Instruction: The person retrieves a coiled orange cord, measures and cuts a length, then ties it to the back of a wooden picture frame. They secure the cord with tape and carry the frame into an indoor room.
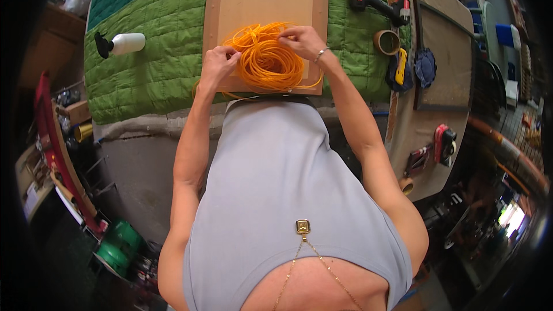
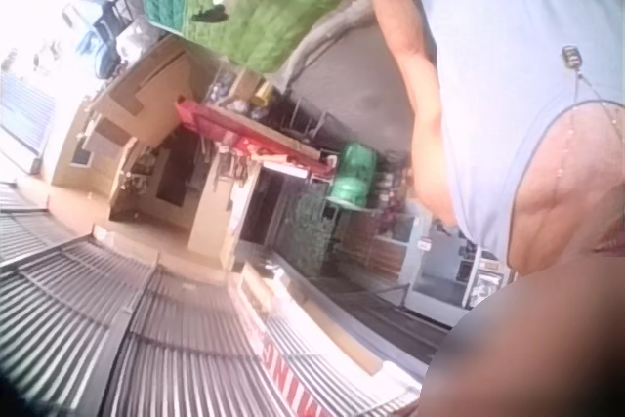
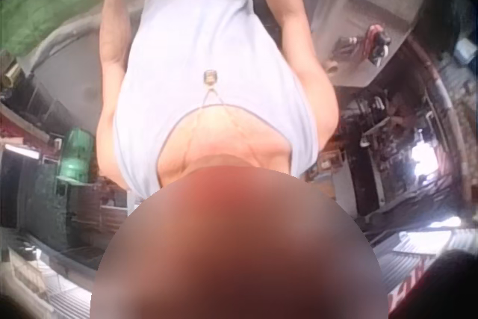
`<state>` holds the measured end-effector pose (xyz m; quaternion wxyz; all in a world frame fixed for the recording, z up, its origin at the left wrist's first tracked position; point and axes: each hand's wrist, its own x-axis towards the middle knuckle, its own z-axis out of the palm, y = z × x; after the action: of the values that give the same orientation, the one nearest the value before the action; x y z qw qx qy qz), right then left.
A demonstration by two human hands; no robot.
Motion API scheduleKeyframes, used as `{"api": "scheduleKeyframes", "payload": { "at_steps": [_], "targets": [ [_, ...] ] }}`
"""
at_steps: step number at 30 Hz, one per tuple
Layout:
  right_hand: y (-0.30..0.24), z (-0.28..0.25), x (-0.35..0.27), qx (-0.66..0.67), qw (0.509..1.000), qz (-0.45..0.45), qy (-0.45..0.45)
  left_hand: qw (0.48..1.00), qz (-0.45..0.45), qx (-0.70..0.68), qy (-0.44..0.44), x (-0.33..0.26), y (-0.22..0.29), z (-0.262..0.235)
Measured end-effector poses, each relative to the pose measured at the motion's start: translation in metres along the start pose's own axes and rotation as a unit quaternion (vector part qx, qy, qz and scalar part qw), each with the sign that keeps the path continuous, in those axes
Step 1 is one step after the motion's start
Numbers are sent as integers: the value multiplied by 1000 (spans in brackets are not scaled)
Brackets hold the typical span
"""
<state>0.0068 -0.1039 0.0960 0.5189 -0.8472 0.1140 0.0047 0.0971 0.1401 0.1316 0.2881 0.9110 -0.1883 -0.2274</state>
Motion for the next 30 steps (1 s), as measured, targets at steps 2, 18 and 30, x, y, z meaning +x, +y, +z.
{"api": "scheduleKeyframes", "payload": {
  "at_steps": [2, 18, 30],
  "targets": [
    [3, 8, 14, 12, 999, -37, -19, 1000, -17, -14, 14, 5, 12, 5],
    [-9, -18, 28, 226, 953, 0, -201, 987, 16, -101, 122, -9, 52, 13],
    [65, -122, -8, 436, 878, 46, 194, 968, 175, -179, -36, 64, 18, -97]
  ]
}}
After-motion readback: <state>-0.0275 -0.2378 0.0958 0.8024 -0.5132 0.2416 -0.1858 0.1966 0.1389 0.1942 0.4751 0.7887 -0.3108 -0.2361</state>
